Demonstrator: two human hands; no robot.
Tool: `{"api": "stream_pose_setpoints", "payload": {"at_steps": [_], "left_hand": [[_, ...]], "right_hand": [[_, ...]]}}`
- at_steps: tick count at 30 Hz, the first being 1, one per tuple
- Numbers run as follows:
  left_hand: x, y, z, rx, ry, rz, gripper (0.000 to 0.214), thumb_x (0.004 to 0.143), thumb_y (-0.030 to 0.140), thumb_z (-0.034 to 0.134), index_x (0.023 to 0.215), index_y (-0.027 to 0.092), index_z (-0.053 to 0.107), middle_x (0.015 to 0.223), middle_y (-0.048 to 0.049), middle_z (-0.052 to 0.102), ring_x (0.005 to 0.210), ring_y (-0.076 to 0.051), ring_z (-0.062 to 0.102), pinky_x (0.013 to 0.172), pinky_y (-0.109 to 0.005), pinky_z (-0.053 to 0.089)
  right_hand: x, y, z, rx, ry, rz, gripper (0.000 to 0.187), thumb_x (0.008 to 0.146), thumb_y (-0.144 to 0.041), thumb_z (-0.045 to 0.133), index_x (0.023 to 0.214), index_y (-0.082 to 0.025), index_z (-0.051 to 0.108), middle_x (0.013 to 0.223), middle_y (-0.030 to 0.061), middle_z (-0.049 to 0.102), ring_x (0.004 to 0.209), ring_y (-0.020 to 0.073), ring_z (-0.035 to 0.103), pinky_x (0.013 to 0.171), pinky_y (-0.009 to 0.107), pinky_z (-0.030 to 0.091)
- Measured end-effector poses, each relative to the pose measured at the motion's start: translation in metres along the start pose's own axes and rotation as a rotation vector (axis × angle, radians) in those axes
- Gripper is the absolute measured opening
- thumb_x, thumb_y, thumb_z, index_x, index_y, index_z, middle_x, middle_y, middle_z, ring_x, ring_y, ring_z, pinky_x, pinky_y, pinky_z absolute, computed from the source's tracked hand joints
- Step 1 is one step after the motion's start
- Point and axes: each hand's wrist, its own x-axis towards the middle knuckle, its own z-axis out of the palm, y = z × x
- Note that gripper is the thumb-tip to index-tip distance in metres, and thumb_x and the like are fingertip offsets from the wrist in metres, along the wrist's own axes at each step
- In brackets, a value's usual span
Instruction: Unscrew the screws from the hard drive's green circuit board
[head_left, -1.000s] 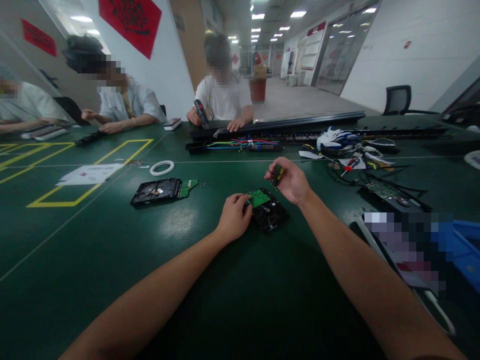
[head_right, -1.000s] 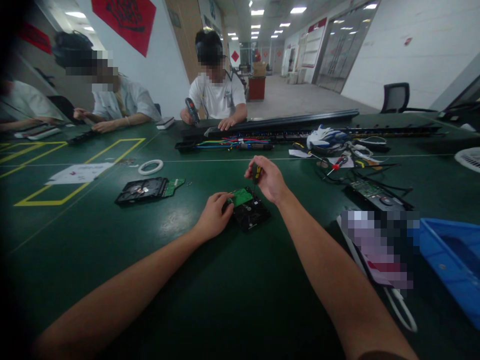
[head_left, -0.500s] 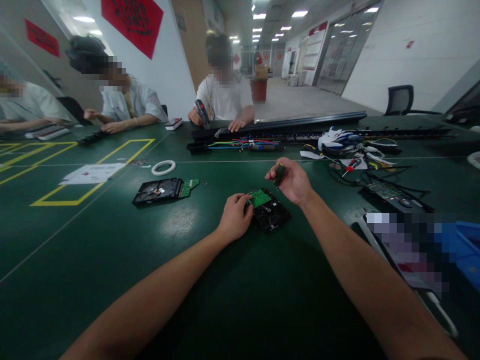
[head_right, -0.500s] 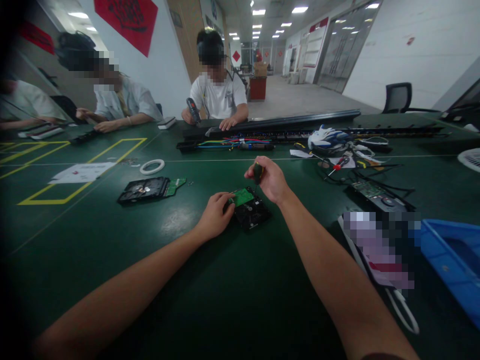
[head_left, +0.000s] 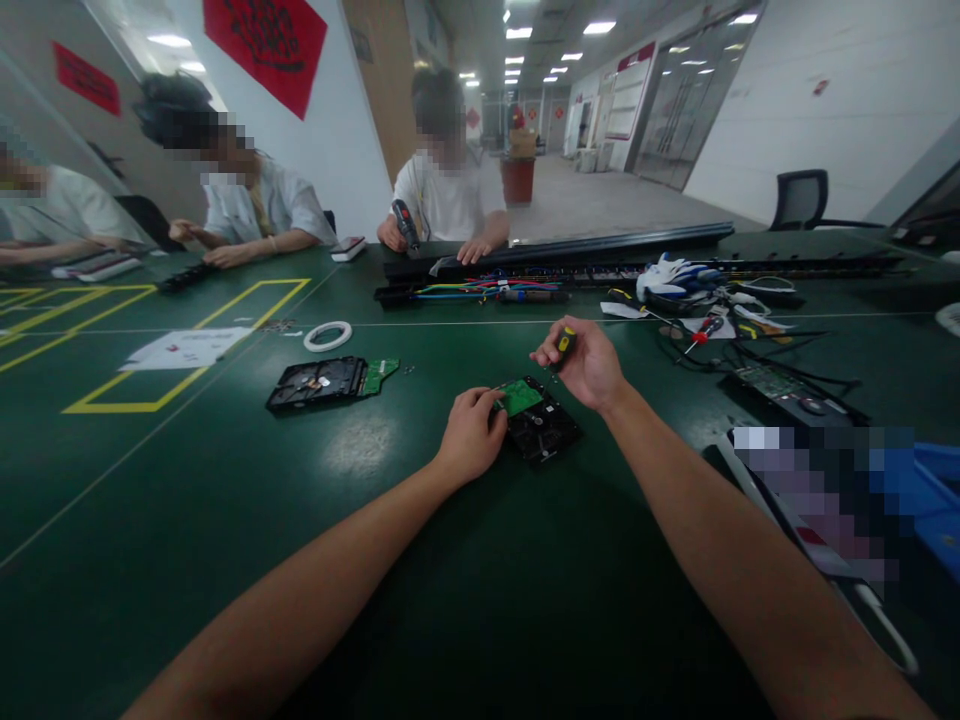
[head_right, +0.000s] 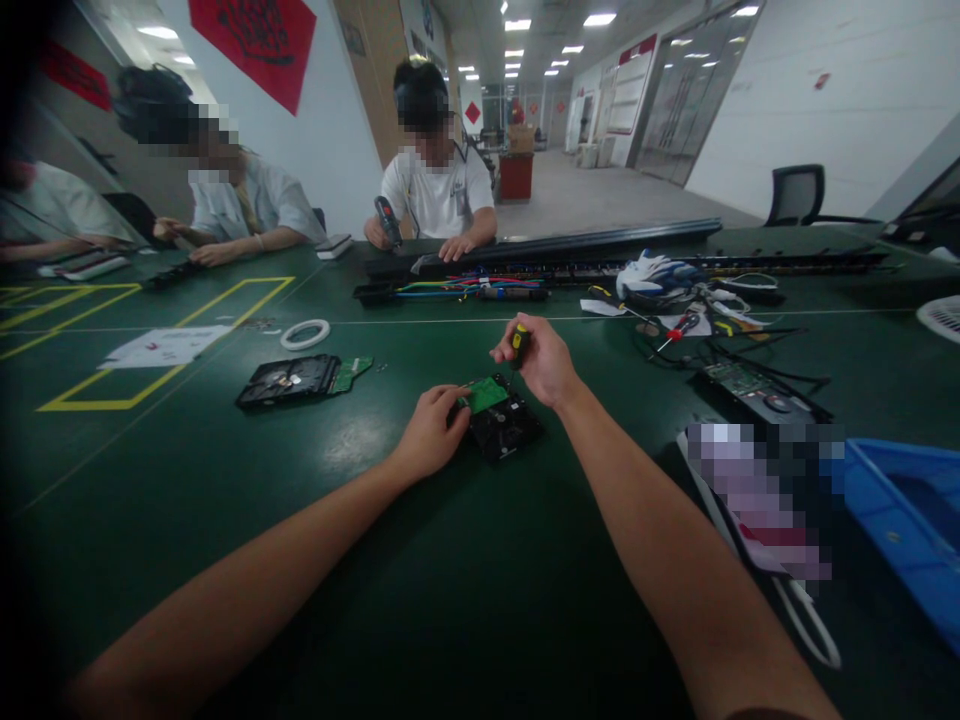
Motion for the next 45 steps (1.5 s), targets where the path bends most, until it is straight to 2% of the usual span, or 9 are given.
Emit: {"api": "stream_pose_setpoints", "payload": {"at_steps": [7,12,17,21,31,35,39,45], "left_hand": [[0.0000,0.0004,-0.0011,-0.005,-0.006,0.002,0.033,0.100,0.024,0.058,0.132,0.020,0.067,0.131,-0.0144,0.065,0.129,-0.031,0.058,0.114,-0.052,0.049],[0.0002,0.0015,-0.0016,-0.008,-0.011,-0.010,0.033,0.101,0.024,0.058,0.132,0.019,0.067,0.132,-0.0149,0.064,0.129,-0.031,0.058,0.114,-0.052,0.049],[0.0001,0.0021,-0.0005,-0.006,-0.006,-0.005,0.034,0.101,0.023,0.059,0.133,0.017,0.067,0.132,-0.0161,0.064,0.130,-0.032,0.058,0.115,-0.051,0.048],[-0.0001,0.0024,-0.0006,-0.004,-0.005,-0.008,0.033,0.101,0.024,0.058,0.132,0.017,0.067,0.132,-0.0154,0.064,0.130,-0.031,0.058,0.115,-0.050,0.048],[-0.0002,0.0022,-0.0017,0.001,-0.006,-0.004,0.034,0.100,0.023,0.059,0.133,0.017,0.067,0.132,-0.0157,0.065,0.130,-0.031,0.058,0.115,-0.051,0.048],[0.0000,0.0013,-0.0016,0.003,-0.017,-0.005,0.034,0.101,0.024,0.058,0.134,0.017,0.066,0.131,-0.0156,0.064,0.130,-0.032,0.057,0.115,-0.051,0.048],[-0.0005,0.0004,-0.0008,-0.005,-0.009,0.001,0.034,0.101,0.025,0.058,0.134,0.017,0.066,0.132,-0.0155,0.064,0.130,-0.032,0.057,0.115,-0.052,0.048],[-0.0005,0.0029,-0.0012,-0.006,-0.002,0.001,0.034,0.101,0.024,0.058,0.133,0.017,0.067,0.132,-0.0157,0.065,0.130,-0.031,0.058,0.115,-0.051,0.049]], "right_hand": [[-0.0013,-0.0004,0.0046,-0.035,0.029,-0.023,0.056,0.089,-0.079,0.059,0.066,-0.028,0.060,0.053,-0.0056,0.040,0.054,0.0158,0.046,0.076,0.038,0.053],[-0.0027,0.0011,0.0060,-0.011,0.041,-0.030,0.043,0.088,-0.069,0.072,0.077,-0.029,0.063,0.056,-0.0061,0.047,0.059,0.0161,0.052,0.079,0.038,0.054],[-0.0021,0.0014,0.0046,-0.040,0.015,-0.054,0.038,0.084,-0.059,0.080,0.075,-0.026,0.063,0.074,-0.0019,0.062,0.073,0.0172,0.063,0.083,0.035,0.055],[-0.0019,0.0008,0.0046,-0.047,-0.010,-0.065,0.035,0.087,-0.057,0.077,0.075,-0.026,0.068,0.073,-0.0014,0.061,0.073,0.0171,0.063,0.084,0.035,0.055],[0.0006,-0.0008,0.0028,-0.075,-0.001,-0.023,0.052,0.094,-0.070,0.061,0.075,-0.024,0.076,0.063,0.0011,0.064,0.070,0.0187,0.065,0.088,0.038,0.055],[-0.0002,-0.0008,0.0025,-0.035,-0.010,-0.026,0.045,0.093,-0.065,0.067,0.074,-0.024,0.073,0.060,-0.0015,0.059,0.066,0.0172,0.062,0.089,0.039,0.055],[-0.0012,0.0014,0.0027,-0.047,0.004,-0.061,0.035,0.092,-0.057,0.073,0.078,-0.024,0.072,0.065,-0.0019,0.061,0.071,0.0171,0.064,0.087,0.037,0.054],[-0.0018,0.0036,0.0060,-0.074,0.006,-0.097,0.031,0.089,-0.054,0.078,0.081,-0.026,0.068,0.073,-0.0021,0.063,0.076,0.0166,0.063,0.085,0.035,0.054]]}}
